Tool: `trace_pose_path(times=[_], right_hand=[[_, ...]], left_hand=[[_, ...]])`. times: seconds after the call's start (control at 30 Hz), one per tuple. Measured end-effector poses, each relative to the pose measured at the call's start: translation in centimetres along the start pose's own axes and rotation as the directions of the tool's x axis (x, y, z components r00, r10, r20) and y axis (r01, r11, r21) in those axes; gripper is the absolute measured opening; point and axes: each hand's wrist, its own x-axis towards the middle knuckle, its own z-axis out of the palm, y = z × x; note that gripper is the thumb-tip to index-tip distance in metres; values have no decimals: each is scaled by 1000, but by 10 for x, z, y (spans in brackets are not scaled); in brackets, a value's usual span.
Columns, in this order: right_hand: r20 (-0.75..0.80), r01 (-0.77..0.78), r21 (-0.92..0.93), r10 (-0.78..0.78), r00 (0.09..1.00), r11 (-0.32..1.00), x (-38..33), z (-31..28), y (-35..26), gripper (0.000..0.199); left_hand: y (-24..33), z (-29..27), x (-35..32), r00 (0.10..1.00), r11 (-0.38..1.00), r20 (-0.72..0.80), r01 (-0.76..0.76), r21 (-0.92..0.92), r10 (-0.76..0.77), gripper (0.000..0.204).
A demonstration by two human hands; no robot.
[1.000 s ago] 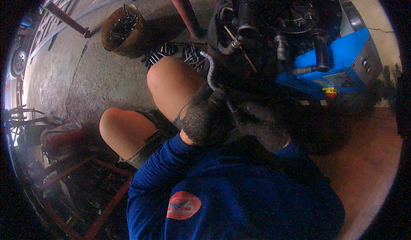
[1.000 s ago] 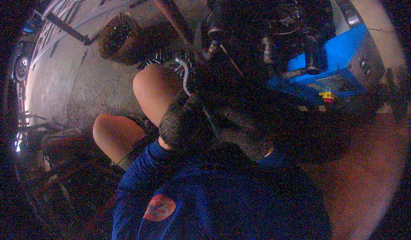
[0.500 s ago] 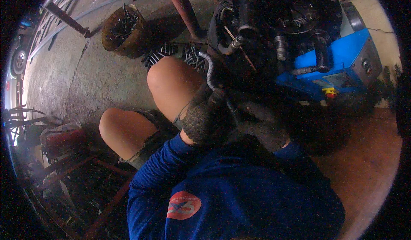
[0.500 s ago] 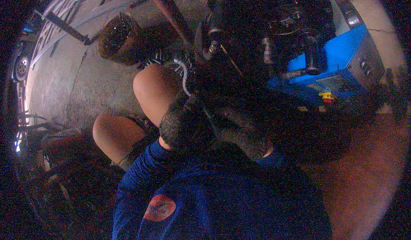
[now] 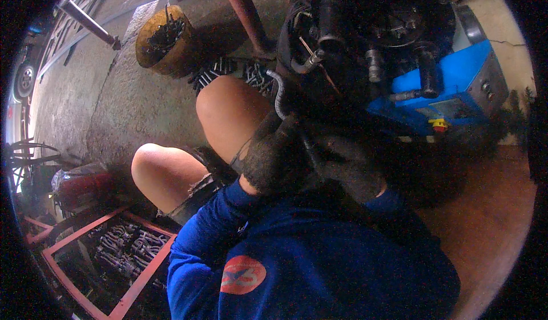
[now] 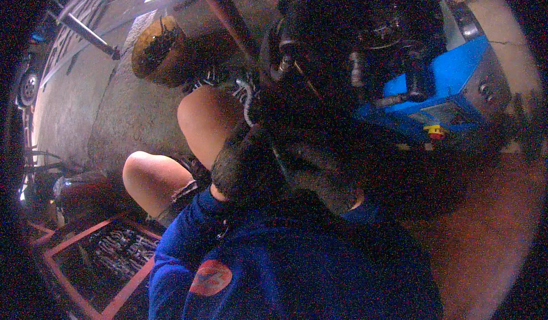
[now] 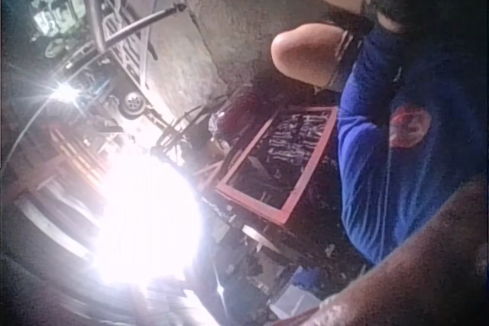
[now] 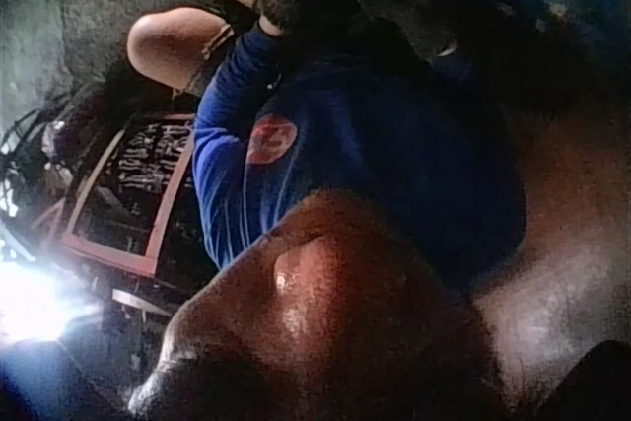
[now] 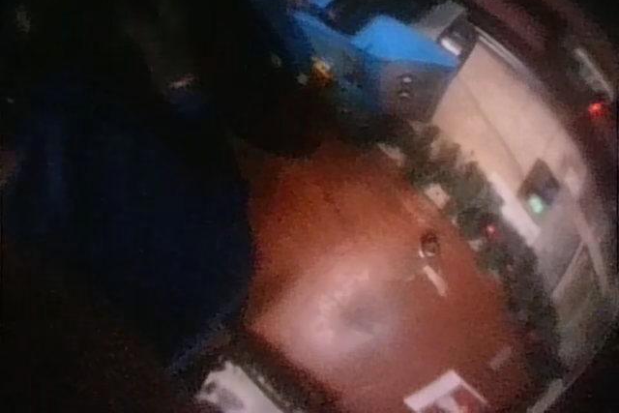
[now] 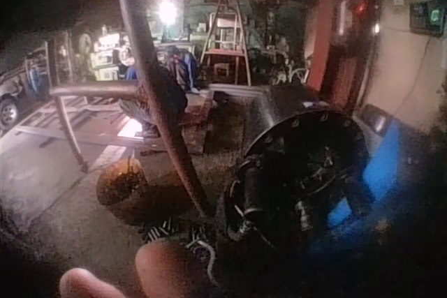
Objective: The person sits on the floor of a workshop and assembles metal components by hand. They pick up a metal rod and a curved metal piece, fit them together, and then place the assembled unit into a blue machine. The person repeats this process, handling the parts one at a time.
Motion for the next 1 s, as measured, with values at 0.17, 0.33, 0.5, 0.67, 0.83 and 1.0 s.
trace_pose_path(times=[0.17, 0.33, 0.5, 0.67, 0.83, 1.0], right_hand=[[26, -321, 466, 350, 936, 824, -22, 8, 17, 53], [1, -323, 508, 374, 927, 799, -19, 14, 22, 44], [-125, -237, 498, 339, 932, 834, -16, 27, 27, 38], [-121, -289, 456, 381, 917, 842, 2, 32, 2, 37], [-13, -312, 527, 375, 927, 791, 8, 31, 2, 37], [61, -318, 541, 341, 938, 778, 10, 31, 3, 37]], left_hand=[[-47, -36, -30, 991, 938, -59, -95, 334, 121, 41], [-33, -10, -47, 967, 993, -245, 41, -112, -68, 25], [-17, 3, -40, 961, 998, -272, 37, -49, -49, 14], [-2, 20, -34, 938, 989, -336, -35, 145, 83, 20], [6, 11, -39, 899, 510, -28, -223, 831, 438, 22], [24, 28, -45, 946, 781, -261, 13, 624, 192, 22]])
